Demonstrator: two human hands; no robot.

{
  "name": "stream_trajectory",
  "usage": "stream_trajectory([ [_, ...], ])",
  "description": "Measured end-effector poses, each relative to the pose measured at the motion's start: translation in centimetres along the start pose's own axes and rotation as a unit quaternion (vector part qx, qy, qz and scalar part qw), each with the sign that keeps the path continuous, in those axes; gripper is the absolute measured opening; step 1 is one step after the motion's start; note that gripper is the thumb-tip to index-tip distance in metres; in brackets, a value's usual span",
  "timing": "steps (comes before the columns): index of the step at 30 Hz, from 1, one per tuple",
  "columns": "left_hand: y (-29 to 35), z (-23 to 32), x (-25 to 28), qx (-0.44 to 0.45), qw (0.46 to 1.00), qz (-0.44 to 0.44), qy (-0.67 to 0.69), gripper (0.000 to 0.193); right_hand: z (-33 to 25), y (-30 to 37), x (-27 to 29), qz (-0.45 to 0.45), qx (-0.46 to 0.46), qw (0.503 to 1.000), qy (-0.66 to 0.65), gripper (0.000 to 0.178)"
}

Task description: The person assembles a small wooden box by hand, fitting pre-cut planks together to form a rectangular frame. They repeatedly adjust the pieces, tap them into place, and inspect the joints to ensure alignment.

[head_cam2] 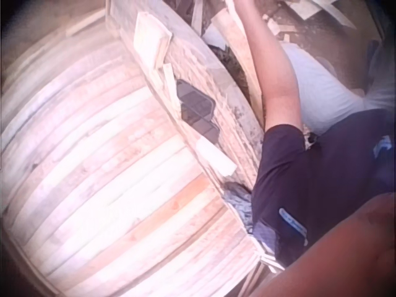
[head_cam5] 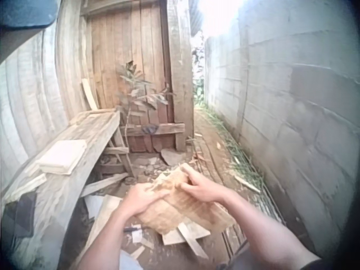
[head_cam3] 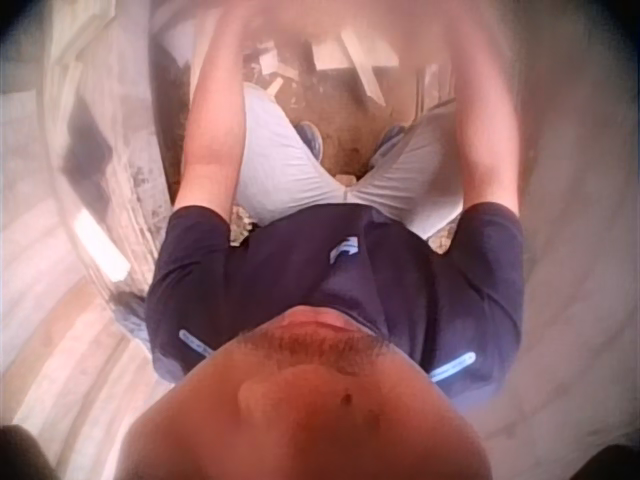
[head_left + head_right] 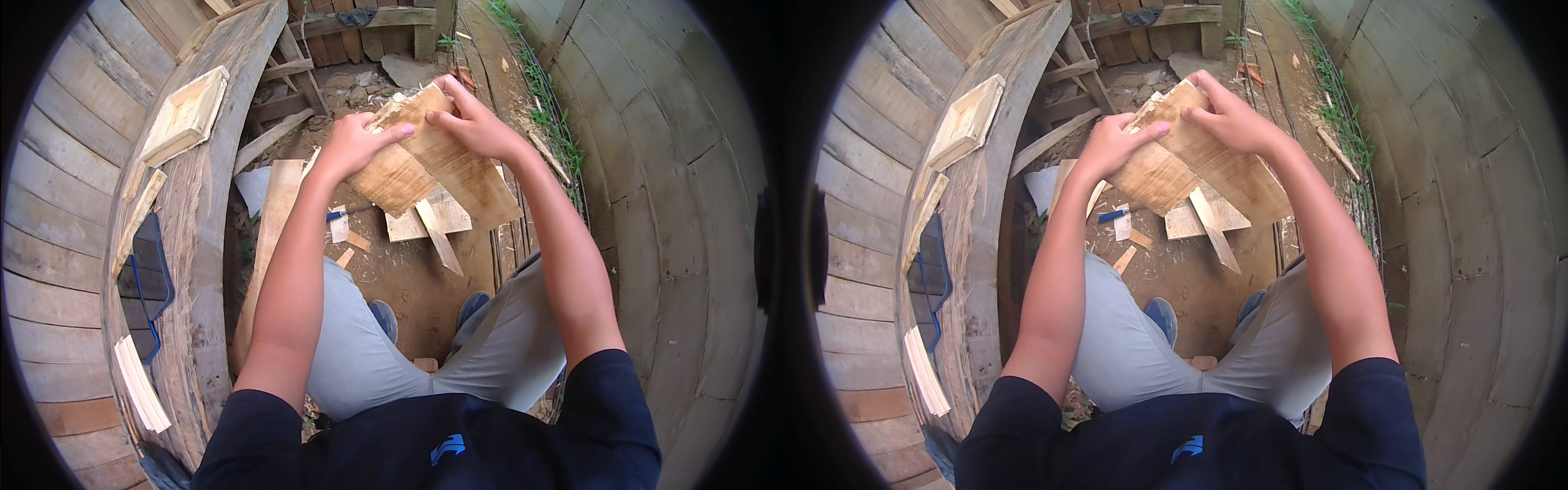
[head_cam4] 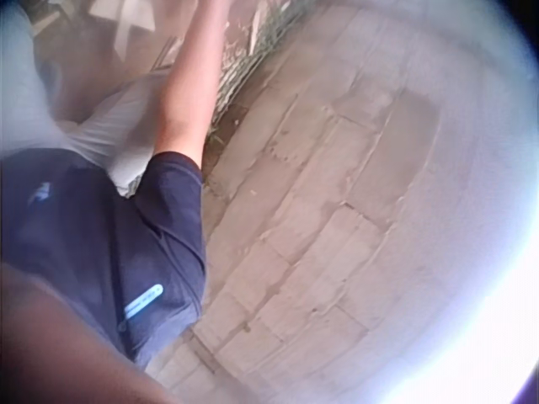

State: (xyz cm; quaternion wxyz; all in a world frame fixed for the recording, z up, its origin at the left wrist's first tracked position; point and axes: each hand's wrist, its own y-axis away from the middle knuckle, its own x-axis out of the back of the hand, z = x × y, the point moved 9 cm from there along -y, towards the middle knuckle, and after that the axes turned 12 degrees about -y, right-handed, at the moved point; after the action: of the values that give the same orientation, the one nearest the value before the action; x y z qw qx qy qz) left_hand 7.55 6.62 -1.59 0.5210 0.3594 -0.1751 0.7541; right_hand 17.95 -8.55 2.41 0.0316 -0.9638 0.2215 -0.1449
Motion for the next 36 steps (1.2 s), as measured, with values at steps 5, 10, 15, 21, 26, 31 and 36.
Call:
stream_trajectory([
  [5, 0.2, 0.2, 0.2, -0.009, 0.999, -0.013, -0.04, 0.078, -0.5, 0.3, -0.5, 0.008, 0.037, 0.999, 0.034, 0.043],
  [10, 0.4, 0.7, -0.1, -0.013, 1.0, -0.004, -0.016, 0.075, -0.2, 0.0, -0.1, -0.002, 0.063, 0.996, 0.059, 0.042],
  [15, 0.6, 0.9, 0.0, -0.006, 1.0, 0.0, -0.014, 0.074, -0.5, 0.0, 0.0, -0.003, 0.065, 0.996, 0.065, 0.041],
  [21, 0.7, 1.4, 0.1, -0.009, 1.0, 0.008, -0.012, 0.071, -0.3, 0.1, 0.2, 0.004, 0.04, 0.994, 0.099, 0.042],
  [26, 0.4, 1.2, 0.3, -0.031, 0.999, 0.026, -0.025, 0.07, 0.2, -0.2, 0.4, 0.003, 0.047, 0.992, 0.119, 0.041],
  [31, 0.8, 1.7, 0.9, -0.015, 0.998, 0.05, -0.028, 0.067, 0.4, -0.5, 1.0, 0.018, 0.052, 0.984, 0.172, 0.041],
  [36, 0.1, 0.3, 0.6, -0.005, 0.998, 0.054, 0.043, 0.063, -0.6, -0.5, 1.0, 0.077, 0.08, 0.992, 0.058, 0.045],
])
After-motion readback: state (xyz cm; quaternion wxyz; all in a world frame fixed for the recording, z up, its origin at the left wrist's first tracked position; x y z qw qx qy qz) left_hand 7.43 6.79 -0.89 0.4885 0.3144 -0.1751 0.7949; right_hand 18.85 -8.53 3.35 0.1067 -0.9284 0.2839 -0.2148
